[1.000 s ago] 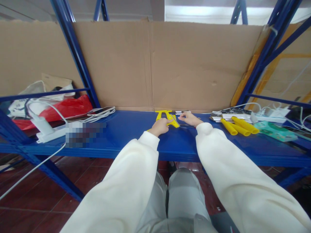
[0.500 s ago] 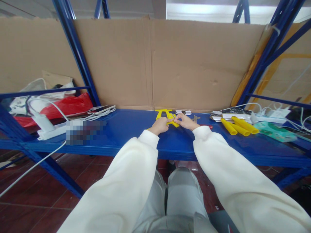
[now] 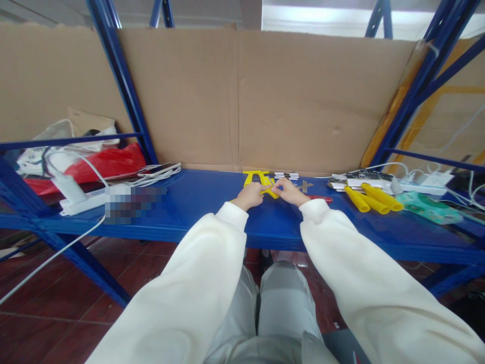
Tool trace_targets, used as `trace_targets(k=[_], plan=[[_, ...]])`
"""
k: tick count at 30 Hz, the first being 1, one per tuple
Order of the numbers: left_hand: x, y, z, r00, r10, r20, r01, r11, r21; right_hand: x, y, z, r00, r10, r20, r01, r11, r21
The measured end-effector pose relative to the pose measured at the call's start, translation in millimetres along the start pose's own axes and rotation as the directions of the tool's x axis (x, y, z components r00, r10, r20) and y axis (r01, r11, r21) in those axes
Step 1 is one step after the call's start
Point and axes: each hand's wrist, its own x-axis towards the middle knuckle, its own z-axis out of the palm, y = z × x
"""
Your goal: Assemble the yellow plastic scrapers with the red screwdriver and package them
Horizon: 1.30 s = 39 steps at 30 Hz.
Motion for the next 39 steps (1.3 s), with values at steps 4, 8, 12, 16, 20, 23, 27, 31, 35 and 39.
trace_targets(k=[4, 8, 12, 16, 20, 23, 27, 31, 35, 39], plan=[[0, 0, 0.6, 1.0, 0.007, -0.003, -0.007, 1.0, -0.005, 0, 1, 1, 1.0, 0.012, -0.007, -0.012, 1.0, 0.016], [0, 0, 1.4, 1.0, 0.001, -0.014, -0.001, 1.0, -0.013, 1, 4, 4, 0.999, 0.006, -0.034, -0.004, 0.999, 0.041], [0, 0, 2.2, 0.999, -0.016, -0.031, 0.016, 1.0, -0.001, 0, 1, 9, 0.991, 0.11, -0.082, -0.107, 0.994, 0.038], [0, 1, 3.8, 0.998, -0.036, -0.051, 0.036, 0.999, -0.004, -2, -5, 14, 0.971, 0.212, -0.113, -0.209, 0.977, 0.038], [0, 2, 5.1, 0.996, -0.03, -0.084, 0.029, 1.0, -0.012, -2, -4, 18, 0.967, 0.218, -0.132, -0.206, 0.973, 0.101], [0, 3, 5.0, 0.995, -0.031, -0.092, 0.031, 1.0, 0.001, 0, 0, 21, 0.972, 0.168, -0.165, -0.136, 0.973, 0.186], [1, 2, 3.7, 0.994, -0.031, -0.101, 0.032, 0.999, 0.009, 3, 1, 21, 0.961, 0.183, -0.206, -0.105, 0.935, 0.339], [1, 1, 2.4, 0.993, -0.036, -0.117, 0.038, 0.999, 0.012, 1, -10, 9, 0.929, 0.326, -0.176, -0.187, 0.822, 0.537], [1, 0, 2.5, 0.991, -0.048, -0.122, 0.05, 0.999, 0.011, -10, -28, -8, 0.911, 0.362, 0.196, -0.396, 0.64, 0.658], [-2, 3, 0.3, 0.995, -0.028, -0.099, 0.031, 0.999, 0.027, -17, -39, -15, 0.906, 0.331, 0.264, -0.412, 0.54, 0.734]])
